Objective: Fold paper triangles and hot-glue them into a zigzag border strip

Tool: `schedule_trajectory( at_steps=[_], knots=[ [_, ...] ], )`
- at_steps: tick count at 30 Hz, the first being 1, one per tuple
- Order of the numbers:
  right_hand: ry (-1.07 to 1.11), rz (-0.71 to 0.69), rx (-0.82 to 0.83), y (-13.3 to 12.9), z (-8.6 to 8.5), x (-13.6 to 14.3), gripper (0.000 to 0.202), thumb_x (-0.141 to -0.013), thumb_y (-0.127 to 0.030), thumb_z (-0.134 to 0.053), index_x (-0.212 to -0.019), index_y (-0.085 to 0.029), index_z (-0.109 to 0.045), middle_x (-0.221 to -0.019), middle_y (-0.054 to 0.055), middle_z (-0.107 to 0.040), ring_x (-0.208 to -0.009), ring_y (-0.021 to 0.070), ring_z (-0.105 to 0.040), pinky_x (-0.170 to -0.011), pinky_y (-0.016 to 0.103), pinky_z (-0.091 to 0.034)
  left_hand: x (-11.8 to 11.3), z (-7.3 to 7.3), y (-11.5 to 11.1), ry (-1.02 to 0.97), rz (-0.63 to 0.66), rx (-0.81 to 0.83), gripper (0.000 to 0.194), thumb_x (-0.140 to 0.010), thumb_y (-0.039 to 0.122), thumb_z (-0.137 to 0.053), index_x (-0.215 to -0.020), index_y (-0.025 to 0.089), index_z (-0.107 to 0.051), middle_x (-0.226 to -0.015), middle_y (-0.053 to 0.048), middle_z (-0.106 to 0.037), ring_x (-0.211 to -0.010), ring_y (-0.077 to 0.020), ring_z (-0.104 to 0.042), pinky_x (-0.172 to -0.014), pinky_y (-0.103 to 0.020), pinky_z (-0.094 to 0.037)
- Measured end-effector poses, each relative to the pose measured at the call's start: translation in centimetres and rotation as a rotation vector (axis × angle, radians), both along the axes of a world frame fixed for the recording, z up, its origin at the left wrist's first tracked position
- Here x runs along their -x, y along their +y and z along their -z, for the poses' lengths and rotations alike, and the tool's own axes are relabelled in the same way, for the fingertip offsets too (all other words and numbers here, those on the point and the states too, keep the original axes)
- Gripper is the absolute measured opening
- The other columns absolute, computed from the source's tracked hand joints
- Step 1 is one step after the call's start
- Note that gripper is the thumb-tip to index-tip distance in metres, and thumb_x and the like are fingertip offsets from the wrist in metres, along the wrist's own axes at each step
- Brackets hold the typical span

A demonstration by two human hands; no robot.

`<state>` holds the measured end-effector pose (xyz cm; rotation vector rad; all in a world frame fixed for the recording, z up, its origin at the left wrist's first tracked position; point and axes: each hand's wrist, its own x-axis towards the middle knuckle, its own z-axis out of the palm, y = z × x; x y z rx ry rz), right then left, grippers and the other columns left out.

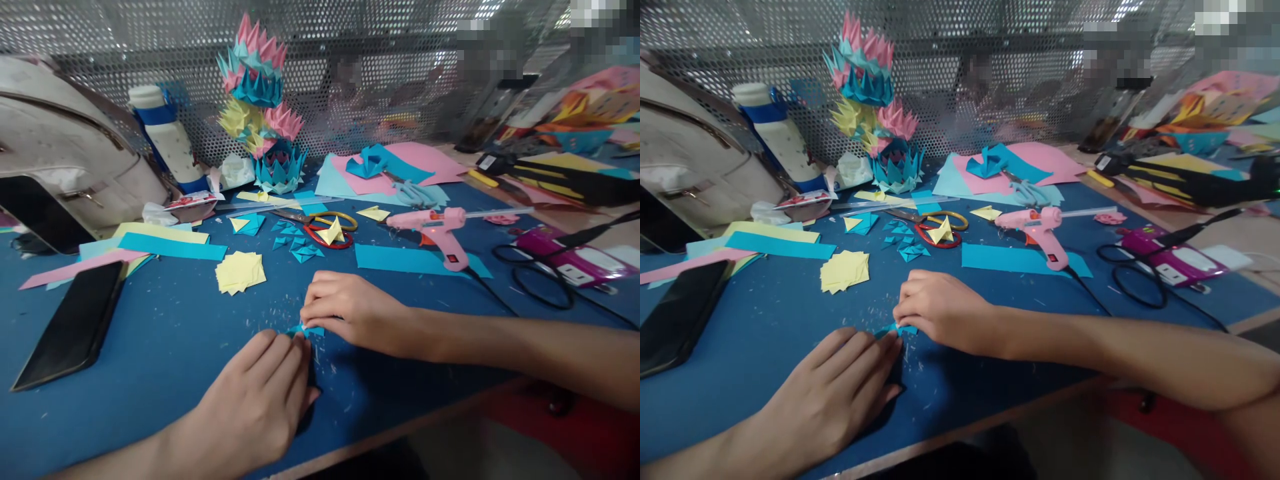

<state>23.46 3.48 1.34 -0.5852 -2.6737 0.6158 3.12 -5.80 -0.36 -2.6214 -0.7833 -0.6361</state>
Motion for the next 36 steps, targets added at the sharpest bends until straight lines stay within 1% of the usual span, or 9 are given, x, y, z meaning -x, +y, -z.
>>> schedule_trajectory(
  at_steps=[9, 15, 21, 27, 31, 36],
  knots=[
    [-0.018, -0.022, -0.023, 0.0, -0.1, -0.5, 0.02, -0.097, -0.018, -0.057, -0.091, -0.016, -0.076, -0.084, 0.006, -0.068, -0.086, 0.0166, -0.053, -0.077, 0.027, -0.043, 0.0, 0.1, -0.1, 0.007, -0.002, 0.01, 0.029, -0.102, 0.02, -0.047, -0.105, 0.002, -0.07, -0.098, -0.012, -0.073, -0.085, -0.0243, -0.061, -0.084, -0.04, -0.042],
    [-0.056, -0.051, -0.045, -0.1, -0.3, -0.4, 0.02, -0.097, -0.016, -0.056, -0.092, -0.014, -0.075, -0.086, 0.007, -0.067, -0.085, 0.0172, -0.052, -0.077, 0.028, -0.043, -0.2, -0.1, 0.1, -0.001, -0.005, 0.004, 0.029, -0.101, 0.02, -0.047, -0.101, 0.003, -0.071, -0.09, -0.011, -0.073, -0.079, -0.0234, -0.06, -0.08, -0.039, -0.043],
    [-0.072, -0.051, -0.086, 0.0, 0.1, 0.1, 0.023, -0.099, -0.021, -0.053, -0.093, -0.014, -0.075, -0.087, 0.008, -0.067, -0.087, 0.0181, -0.051, -0.08, 0.029, -0.044, -0.2, 0.0, 0.0, -0.003, -0.012, 0.019, 0.025, -0.1, 0.018, -0.051, -0.103, 0.004, -0.071, -0.095, -0.011, -0.074, -0.082, -0.0244, -0.061, -0.083, -0.04, -0.043],
    [-0.076, -0.015, -0.126, -0.2, 0.7, 0.4, 0.023, -0.099, -0.023, -0.054, -0.093, -0.016, -0.074, -0.089, 0.007, -0.066, -0.086, 0.0179, -0.049, -0.078, 0.029, -0.042, -0.2, -0.1, 0.0, -0.018, 0.012, 0.002, 0.024, -0.1, 0.015, -0.05, -0.101, 0.004, -0.071, -0.093, -0.011, -0.075, -0.081, -0.0237, -0.06, -0.083, -0.04, -0.043],
    [-0.095, -0.012, -0.139, -0.3, 0.7, 0.8, 0.022, -0.099, -0.023, -0.055, -0.094, -0.015, -0.075, -0.09, 0.007, -0.067, -0.086, 0.0177, -0.048, -0.079, 0.029, -0.042, -0.2, 0.0, 0.0, -0.02, 0.014, -0.001, 0.024, -0.1, 0.016, -0.051, -0.101, 0.004, -0.072, -0.094, -0.012, -0.075, -0.083, -0.0248, -0.06, -0.083, -0.041, -0.043],
    [-0.127, -0.009, -0.126, -0.1, 0.2, 0.6, 0.021, -0.099, -0.024, -0.056, -0.095, -0.017, -0.075, -0.09, 0.007, -0.067, -0.086, 0.018, -0.049, -0.078, 0.03, -0.042, -0.1, -0.1, 0.0, -0.006, 0.024, 0.01, 0.024, -0.099, 0.015, -0.051, -0.101, 0.003, -0.072, -0.094, -0.012, -0.075, -0.081, -0.0249, -0.06, -0.081, -0.041, -0.042]
  ],
)
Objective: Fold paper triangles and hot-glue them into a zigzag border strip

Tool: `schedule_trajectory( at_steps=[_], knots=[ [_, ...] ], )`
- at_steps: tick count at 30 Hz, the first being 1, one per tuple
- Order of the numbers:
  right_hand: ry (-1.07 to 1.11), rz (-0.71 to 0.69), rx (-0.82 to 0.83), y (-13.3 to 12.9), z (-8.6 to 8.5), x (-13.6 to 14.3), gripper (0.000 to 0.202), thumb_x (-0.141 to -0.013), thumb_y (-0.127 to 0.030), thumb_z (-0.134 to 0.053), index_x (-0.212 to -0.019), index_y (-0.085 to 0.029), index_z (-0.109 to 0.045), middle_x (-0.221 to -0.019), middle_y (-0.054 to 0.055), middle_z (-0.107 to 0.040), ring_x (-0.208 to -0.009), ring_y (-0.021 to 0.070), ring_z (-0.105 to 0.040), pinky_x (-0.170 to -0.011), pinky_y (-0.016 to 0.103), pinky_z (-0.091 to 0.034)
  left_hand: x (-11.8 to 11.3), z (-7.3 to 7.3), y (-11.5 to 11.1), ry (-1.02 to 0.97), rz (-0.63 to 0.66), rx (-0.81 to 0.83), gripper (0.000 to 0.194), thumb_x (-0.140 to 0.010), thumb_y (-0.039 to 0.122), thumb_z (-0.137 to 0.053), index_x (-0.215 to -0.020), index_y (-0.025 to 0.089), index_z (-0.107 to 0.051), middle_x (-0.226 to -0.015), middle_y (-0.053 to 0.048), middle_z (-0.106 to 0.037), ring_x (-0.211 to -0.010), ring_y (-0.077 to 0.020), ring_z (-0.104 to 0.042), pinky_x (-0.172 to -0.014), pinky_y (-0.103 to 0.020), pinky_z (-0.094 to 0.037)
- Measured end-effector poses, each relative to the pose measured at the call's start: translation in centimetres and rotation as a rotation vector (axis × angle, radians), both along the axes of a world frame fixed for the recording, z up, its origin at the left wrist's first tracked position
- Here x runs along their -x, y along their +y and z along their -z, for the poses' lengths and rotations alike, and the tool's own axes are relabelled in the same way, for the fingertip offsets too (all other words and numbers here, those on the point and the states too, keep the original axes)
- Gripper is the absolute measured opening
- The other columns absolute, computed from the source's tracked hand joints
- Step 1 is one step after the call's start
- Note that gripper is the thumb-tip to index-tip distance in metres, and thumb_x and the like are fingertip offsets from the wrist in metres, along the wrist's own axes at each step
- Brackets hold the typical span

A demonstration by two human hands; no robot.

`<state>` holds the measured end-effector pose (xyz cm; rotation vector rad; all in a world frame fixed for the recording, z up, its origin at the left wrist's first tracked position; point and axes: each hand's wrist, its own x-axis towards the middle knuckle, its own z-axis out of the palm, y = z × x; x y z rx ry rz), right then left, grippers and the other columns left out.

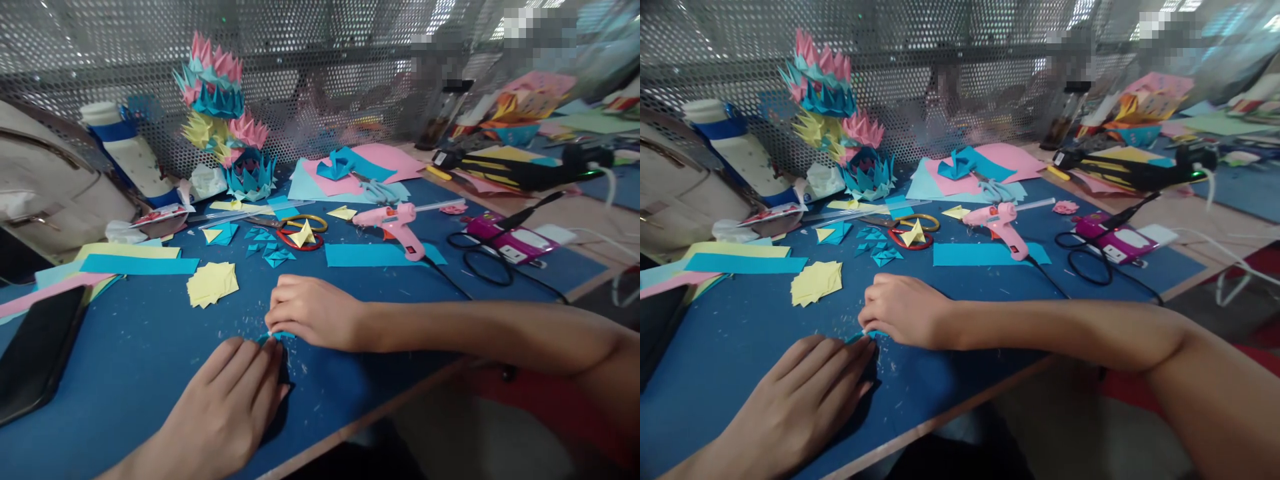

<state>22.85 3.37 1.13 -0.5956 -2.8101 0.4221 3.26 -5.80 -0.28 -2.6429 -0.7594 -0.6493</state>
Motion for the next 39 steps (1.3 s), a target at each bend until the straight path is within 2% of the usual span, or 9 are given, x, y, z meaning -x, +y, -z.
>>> schedule_trajectory(
  at_steps=[5, 11, 16, 21, 26, 31, 35, 39],
  knots=[
    [0.002, 0.012, 0.057, 0.0, -0.2, -0.5, 0.02, -0.097, -0.022, -0.057, -0.092, -0.016, -0.076, -0.087, 0.007, -0.066, -0.086, 0.0175, -0.051, -0.078, 0.028, -0.042, 0.1, 0.0, 0.1, -0.006, -0.009, 0.011, 0.025, -0.1, 0.015, -0.05, -0.101, 0.003, -0.072, -0.094, -0.012, -0.075, -0.081, -0.0245, -0.059, -0.081, -0.04, -0.042],
    [0.036, 0.017, 0.03, 0.1, 0.1, -0.3, 0.022, -0.099, -0.023, -0.055, -0.093, -0.016, -0.075, -0.088, 0.006, -0.066, -0.085, 0.0175, -0.049, -0.079, 0.029, -0.042, 0.1, 0.0, 0.0, -0.011, -0.012, 0.012, 0.024, -0.099, 0.015, -0.05, -0.1, 0.005, -0.072, -0.092, -0.011, -0.074, -0.081, -0.024, -0.059, -0.081, -0.041, -0.043],
    [0.03, 0.013, 0.094, 0.3, -0.1, -0.8, 0.019, -0.097, -0.022, -0.058, -0.093, -0.016, -0.076, -0.085, 0.006, -0.066, -0.085, 0.0175, -0.051, -0.077, 0.028, -0.042, 0.0, 0.0, 0.1, -0.003, -0.008, 0.004, 0.023, -0.098, 0.015, -0.051, -0.101, 0.004, -0.071, -0.092, -0.012, -0.074, -0.078, -0.0232, -0.058, -0.079, -0.04, -0.043],
    [0.056, 0.008, 0.042, 0.3, 0.0, -0.6, 0.023, -0.1, -0.021, -0.053, -0.092, -0.014, -0.074, -0.087, 0.006, -0.066, -0.085, 0.0176, -0.05, -0.078, 0.029, -0.042, 0.0, 0.0, 0.2, 0.001, -0.017, 0.01, 0.023, -0.099, 0.015, -0.051, -0.1, 0.004, -0.071, -0.09, -0.011, -0.074, -0.078, -0.0234, -0.059, -0.078, -0.04, -0.043],
    [0.008, 0.008, 0.104, 0.5, -0.5, -0.9, 0.019, -0.097, -0.019, -0.058, -0.089, -0.015, -0.074, -0.084, 0.006, -0.065, -0.085, 0.0174, -0.052, -0.077, 0.028, -0.042, 0.0, -0.1, 0.2, 0.0, -0.02, -0.001, 0.024, -0.099, 0.015, -0.049, -0.099, 0.005, -0.071, -0.088, -0.01, -0.073, -0.076, -0.0222, -0.059, -0.077, -0.038, -0.044],
    [0.008, 0.003, 0.042, 0.2, -0.7, -0.7, 0.024, -0.101, -0.022, -0.052, -0.095, -0.014, -0.074, -0.089, 0.007, -0.066, -0.086, 0.0181, -0.05, -0.078, 0.03, -0.042, 0.0, -0.2, 0.4, -0.003, -0.014, 0.011, 0.022, -0.099, 0.016, -0.052, -0.098, 0.005, -0.071, -0.087, -0.01, -0.073, -0.076, -0.0221, -0.059, -0.077, -0.039, -0.044],
    [-0.031, -0.007, 0.084, 0.4, -0.9, -0.8, 0.018, -0.097, -0.021, -0.059, -0.09, -0.016, -0.075, -0.085, 0.006, -0.066, -0.086, 0.0178, -0.052, -0.075, 0.028, -0.042, 0.1, -0.2, 0.6, -0.014, -0.003, 0.01, 0.021, -0.097, 0.014, -0.053, -0.099, 0.004, -0.071, -0.086, -0.01, -0.073, -0.075, -0.0223, -0.058, -0.076, -0.039, -0.044],
    [0.031, -0.016, 0.044, 0.6, -0.4, -1.3, 0.022, -0.099, -0.02, -0.054, -0.091, -0.014, -0.074, -0.087, 0.007, -0.067, -0.088, 0.0184, -0.053, -0.079, 0.029, -0.044, 0.1, -0.2, 0.6, -0.023, 0.001, 0.017, 0.022, -0.098, 0.014, -0.052, -0.099, 0.004, -0.071, -0.09, -0.011, -0.074, -0.077, -0.0226, -0.058, -0.079, -0.039, -0.044]
  ],
)
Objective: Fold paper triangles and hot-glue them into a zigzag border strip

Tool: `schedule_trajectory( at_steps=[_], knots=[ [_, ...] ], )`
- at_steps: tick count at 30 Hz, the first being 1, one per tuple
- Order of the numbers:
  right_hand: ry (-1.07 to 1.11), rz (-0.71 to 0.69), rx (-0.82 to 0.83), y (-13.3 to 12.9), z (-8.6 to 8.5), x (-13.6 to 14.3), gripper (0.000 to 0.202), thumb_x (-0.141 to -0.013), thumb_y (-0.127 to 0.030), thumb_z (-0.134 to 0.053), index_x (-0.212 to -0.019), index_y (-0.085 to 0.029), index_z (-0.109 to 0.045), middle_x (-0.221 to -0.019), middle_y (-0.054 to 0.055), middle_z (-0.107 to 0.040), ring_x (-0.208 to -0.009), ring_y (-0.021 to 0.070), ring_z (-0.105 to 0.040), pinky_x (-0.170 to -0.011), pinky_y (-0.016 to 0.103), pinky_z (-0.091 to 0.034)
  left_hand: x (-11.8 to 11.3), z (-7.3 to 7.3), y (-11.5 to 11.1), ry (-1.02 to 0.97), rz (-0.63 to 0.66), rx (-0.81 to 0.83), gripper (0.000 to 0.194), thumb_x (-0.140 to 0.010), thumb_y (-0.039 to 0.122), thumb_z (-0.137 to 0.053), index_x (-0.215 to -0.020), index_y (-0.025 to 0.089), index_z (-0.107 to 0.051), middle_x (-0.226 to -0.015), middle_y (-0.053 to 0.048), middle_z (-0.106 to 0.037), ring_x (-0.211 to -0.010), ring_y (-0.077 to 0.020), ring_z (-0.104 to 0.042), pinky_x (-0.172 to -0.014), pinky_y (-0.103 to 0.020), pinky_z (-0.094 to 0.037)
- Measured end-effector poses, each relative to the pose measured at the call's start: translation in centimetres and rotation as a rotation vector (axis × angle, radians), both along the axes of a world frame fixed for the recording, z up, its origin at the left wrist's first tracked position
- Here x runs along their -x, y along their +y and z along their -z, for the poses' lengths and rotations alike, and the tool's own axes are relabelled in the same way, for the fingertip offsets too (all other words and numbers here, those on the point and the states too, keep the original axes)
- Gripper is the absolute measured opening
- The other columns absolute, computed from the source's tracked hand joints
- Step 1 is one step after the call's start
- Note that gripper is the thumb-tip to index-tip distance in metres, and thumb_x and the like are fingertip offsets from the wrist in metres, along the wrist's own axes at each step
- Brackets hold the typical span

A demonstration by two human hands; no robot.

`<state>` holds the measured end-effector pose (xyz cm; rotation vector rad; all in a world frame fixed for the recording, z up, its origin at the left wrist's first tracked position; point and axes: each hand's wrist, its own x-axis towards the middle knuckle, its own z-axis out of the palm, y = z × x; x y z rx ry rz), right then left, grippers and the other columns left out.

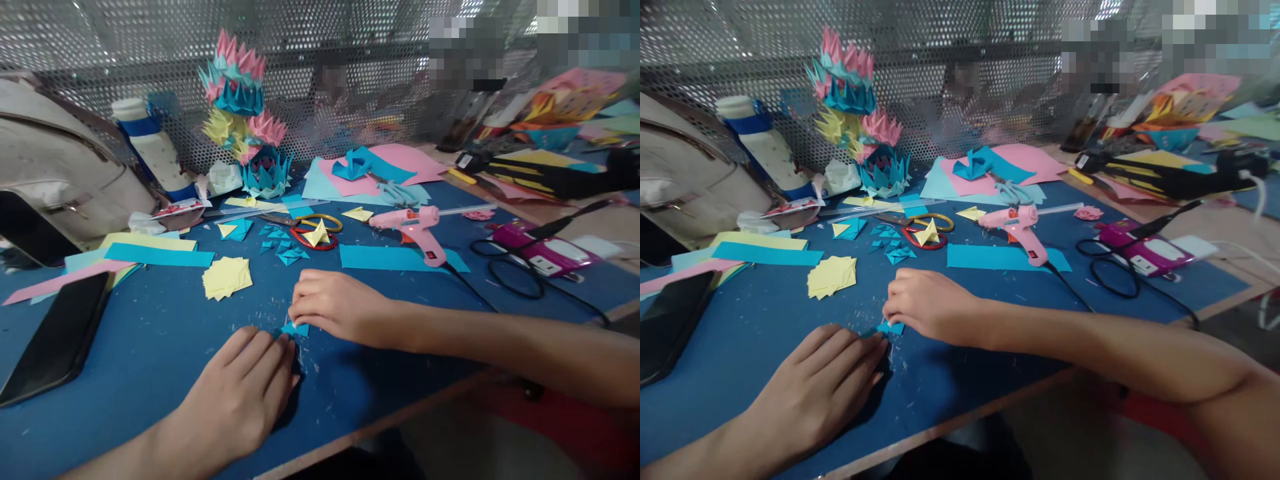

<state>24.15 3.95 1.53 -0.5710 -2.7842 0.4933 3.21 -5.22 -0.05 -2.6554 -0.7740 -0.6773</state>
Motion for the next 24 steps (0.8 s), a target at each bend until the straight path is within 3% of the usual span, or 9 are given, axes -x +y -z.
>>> schedule_trajectory(
  at_steps=[6, 12, 16, 20, 24],
  knots=[
    [0.065, -0.068, 0.012, 0.5, 0.4, -0.5, 0.02, -0.099, -0.021, -0.055, -0.094, -0.013, -0.073, -0.09, 0.007, -0.069, -0.09, 0.0186, -0.054, -0.082, 0.03, -0.045, 0.0, 0.1, 0.0, 0.003, 0.004, 0.016, 0.021, -0.097, 0.012, -0.052, -0.098, 0.004, -0.072, -0.092, -0.012, -0.075, -0.078, -0.0234, -0.058, -0.079, -0.04, -0.042],
    [0.189, -0.022, 0.089, 0.6, 0.3, -0.5, 0.015, -0.097, -0.021, -0.06, -0.09, -0.014, -0.071, -0.089, 0.005, -0.07, -0.089, 0.0174, -0.056, -0.083, 0.029, -0.045, 0.5, 0.4, 0.1, -0.008, 0.011, 0.084, 0.02, -0.098, 0.01, -0.051, -0.103, 0.006, -0.07, -0.096, -0.011, -0.074, -0.082, -0.0229, -0.057, -0.085, -0.041, -0.039],
    [0.164, -0.028, 0.1, 0.8, 0.9, -0.3, 0.014, -0.096, -0.021, -0.06, -0.089, -0.014, -0.07, -0.088, 0.005, -0.068, -0.089, 0.0177, -0.055, -0.082, 0.029, -0.045, 0.7, 0.2, 0.6, -0.064, -0.018, 0.209, 0.018, -0.099, 0.017, -0.053, -0.11, 0.011, -0.066, -0.094, -0.006, -0.07, -0.082, -0.0218, -0.055, -0.084, -0.039, -0.037],
    [0.159, 0.082, 0.07, 1.8, 1.2, -0.7, 0.01, -0.096, -0.021, -0.061, -0.09, -0.016, -0.068, -0.09, 0.004, -0.067, -0.091, 0.0175, -0.056, -0.083, 0.03, -0.044, 0.9, 0.0, 1.2, -0.096, -0.085, 0.397, 0.021, -0.099, 0.026, -0.056, -0.117, 0.014, -0.058, -0.104, -0.007, -0.066, -0.089, -0.0226, -0.055, -0.081, -0.036, -0.039],
    [0.183, 0.147, 0.003, 2.5, 1.2, -1.0, 0.01, -0.097, -0.017, -0.058, -0.096, -0.016, -0.067, -0.1, 0.006, -0.067, -0.097, 0.0184, -0.056, -0.087, 0.032, -0.044, 1.4, 0.2, 1.8, -0.173, -0.11, 0.528, 0.015, -0.098, 0.02, -0.055, -0.113, 0.019, -0.056, -0.104, -0.005, -0.065, -0.092, -0.0212, -0.057, -0.08, -0.034, -0.043]
  ],
)
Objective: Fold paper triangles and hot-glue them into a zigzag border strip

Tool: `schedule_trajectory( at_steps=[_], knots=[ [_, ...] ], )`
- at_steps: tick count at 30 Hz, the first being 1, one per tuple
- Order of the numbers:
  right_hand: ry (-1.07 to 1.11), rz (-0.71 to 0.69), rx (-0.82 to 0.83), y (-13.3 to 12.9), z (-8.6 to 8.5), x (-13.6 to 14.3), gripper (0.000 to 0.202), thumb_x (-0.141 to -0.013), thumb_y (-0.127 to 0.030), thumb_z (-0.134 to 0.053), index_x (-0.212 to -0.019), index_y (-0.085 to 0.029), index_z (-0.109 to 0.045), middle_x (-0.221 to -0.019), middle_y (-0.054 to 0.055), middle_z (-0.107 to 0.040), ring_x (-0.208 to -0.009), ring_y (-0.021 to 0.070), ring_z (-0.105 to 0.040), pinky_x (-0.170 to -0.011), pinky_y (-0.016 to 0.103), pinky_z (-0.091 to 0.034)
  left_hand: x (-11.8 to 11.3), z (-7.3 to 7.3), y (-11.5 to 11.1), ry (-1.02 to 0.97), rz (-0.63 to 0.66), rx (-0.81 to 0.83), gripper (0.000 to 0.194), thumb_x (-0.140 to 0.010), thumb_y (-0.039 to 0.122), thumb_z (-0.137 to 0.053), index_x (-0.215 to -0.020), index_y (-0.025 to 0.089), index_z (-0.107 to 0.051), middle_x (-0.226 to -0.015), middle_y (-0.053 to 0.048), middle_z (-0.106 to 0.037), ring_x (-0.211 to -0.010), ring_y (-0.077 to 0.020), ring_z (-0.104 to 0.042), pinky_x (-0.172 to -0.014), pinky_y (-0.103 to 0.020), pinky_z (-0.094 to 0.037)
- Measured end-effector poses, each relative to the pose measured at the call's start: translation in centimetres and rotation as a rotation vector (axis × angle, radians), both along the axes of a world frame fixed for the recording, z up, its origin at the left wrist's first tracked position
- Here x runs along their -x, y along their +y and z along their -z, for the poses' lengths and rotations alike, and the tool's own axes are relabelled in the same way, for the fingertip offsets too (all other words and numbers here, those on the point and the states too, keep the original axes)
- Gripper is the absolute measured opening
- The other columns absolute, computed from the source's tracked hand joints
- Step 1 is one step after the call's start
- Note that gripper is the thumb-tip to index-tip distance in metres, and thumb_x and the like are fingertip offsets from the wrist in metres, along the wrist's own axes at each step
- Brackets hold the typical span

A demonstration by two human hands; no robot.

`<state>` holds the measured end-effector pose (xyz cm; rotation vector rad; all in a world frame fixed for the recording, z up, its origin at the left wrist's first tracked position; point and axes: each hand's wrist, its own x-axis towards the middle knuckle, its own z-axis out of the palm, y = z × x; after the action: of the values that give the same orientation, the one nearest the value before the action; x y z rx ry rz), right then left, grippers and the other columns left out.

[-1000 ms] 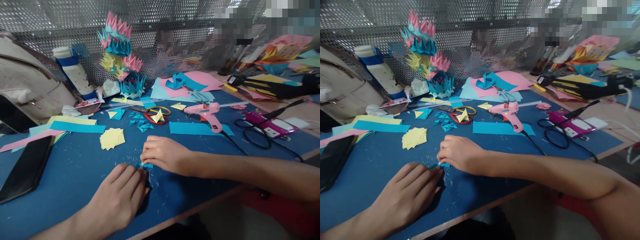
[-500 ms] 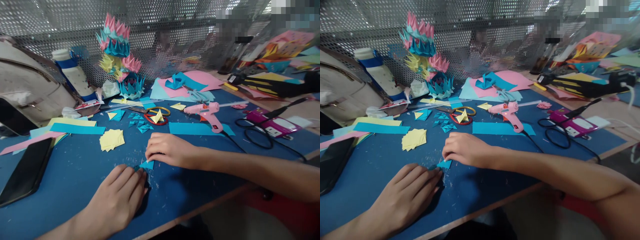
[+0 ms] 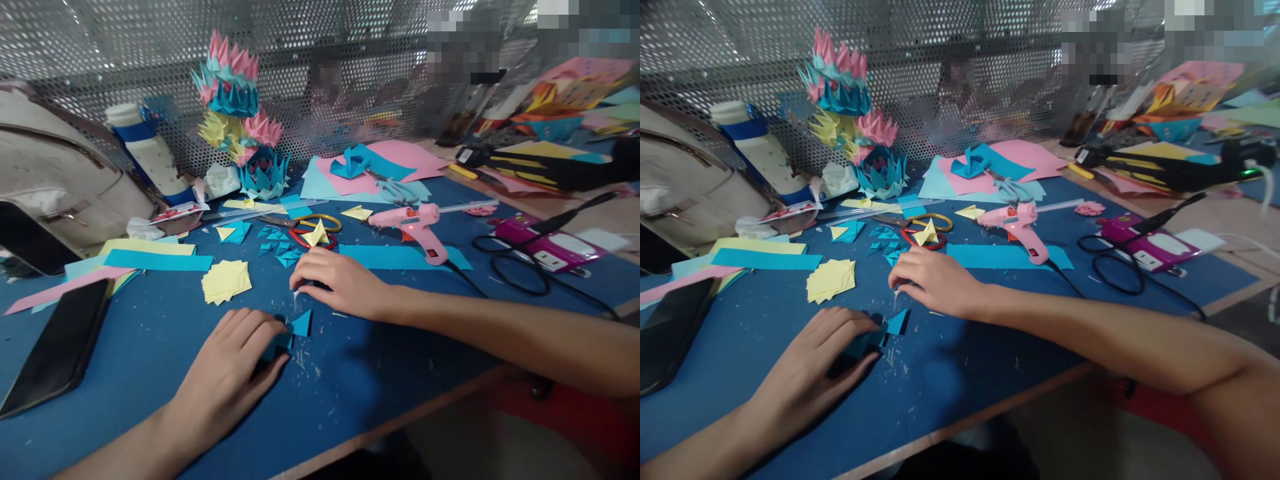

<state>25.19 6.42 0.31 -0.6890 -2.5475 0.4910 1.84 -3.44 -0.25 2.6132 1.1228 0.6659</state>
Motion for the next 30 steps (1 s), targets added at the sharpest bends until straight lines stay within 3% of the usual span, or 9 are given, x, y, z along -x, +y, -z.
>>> schedule_trajectory(
  at_steps=[6, 11, 15, 19, 24, 30],
  knots=[
    [0.065, -0.175, 0.02, -1.1, -0.5, 0.3, 0.021, -0.1, -0.033, -0.055, -0.101, -0.015, -0.067, -0.095, 0.006, -0.068, -0.092, 0.0186, -0.055, -0.085, 0.032, -0.043, 0.9, -0.1, 1.1, -0.245, -0.098, 0.138, 0.01, -0.095, 0.016, -0.057, -0.098, 0.022, -0.064, -0.092, 0.001, -0.07, -0.084, -0.0137, -0.064, -0.077, -0.025, -0.048],
    [0.058, -0.102, 0.115, -1.8, -0.5, 0.6, 0.024, -0.101, -0.031, -0.052, -0.089, -0.015, -0.065, -0.085, 0.004, -0.065, -0.082, 0.0164, -0.053, -0.074, 0.028, -0.04, 1.0, -0.6, 1.9, -0.496, -0.273, 0.407, 0.007, -0.089, 0.023, -0.064, -0.091, 0.021, -0.07, -0.085, 0.0, -0.072, -0.078, -0.0126, -0.067, -0.071, -0.022, -0.052],
    [0.117, -0.074, 0.262, -1.8, -0.5, 0.7, 0.023, -0.099, -0.028, -0.055, -0.081, -0.016, -0.063, -0.078, 0.002, -0.062, -0.076, 0.0136, -0.053, -0.07, 0.025, -0.039, 0.7, -0.6, 2.0, -0.654, -0.289, 0.561, 0.017, -0.085, 0.028, -0.067, -0.099, 0.019, -0.069, -0.081, 0.0, -0.069, -0.068, -0.0116, -0.066, -0.065, -0.021, -0.054],
    [0.169, -0.089, 0.295, -1.7, -0.6, 0.7, 0.023, -0.098, -0.027, -0.056, -0.08, -0.015, -0.063, -0.077, 0.002, -0.062, -0.075, 0.0129, -0.053, -0.069, 0.025, -0.04, 0.7, -0.2, 2.1, -0.665, -0.309, 0.564, 0.019, -0.078, 0.027, -0.072, -0.095, 0.019, -0.07, -0.085, -0.002, -0.07, -0.072, -0.0135, -0.067, -0.063, -0.021, -0.055],
    [0.112, -0.114, 0.238, -1.7, -0.4, 0.7, 0.022, -0.097, -0.027, -0.058, -0.08, -0.016, -0.065, -0.077, 0.002, -0.062, -0.078, 0.0141, -0.052, -0.071, 0.027, -0.04, 0.7, 0.0, 2.3, -0.653, -0.33, 0.492, 0.012, -0.076, 0.027, -0.072, -0.082, 0.018, -0.07, -0.072, -0.001, -0.071, -0.057, -0.0126, -0.064, -0.054, -0.022, -0.052],
    [0.094, -0.121, 0.217, -1.9, -0.4, 0.8, 0.021, -0.096, -0.03, -0.061, -0.081, -0.016, -0.065, -0.078, 0.002, -0.061, -0.079, 0.0145, -0.051, -0.072, 0.027, -0.04, 0.4, -0.7, 2.2, -0.698, -0.377, 0.619, 0.015, -0.077, 0.031, -0.074, -0.081, 0.018, -0.067, -0.055, 0.002, -0.066, -0.048, -0.0135, -0.063, -0.047, -0.021, -0.049]
  ],
)
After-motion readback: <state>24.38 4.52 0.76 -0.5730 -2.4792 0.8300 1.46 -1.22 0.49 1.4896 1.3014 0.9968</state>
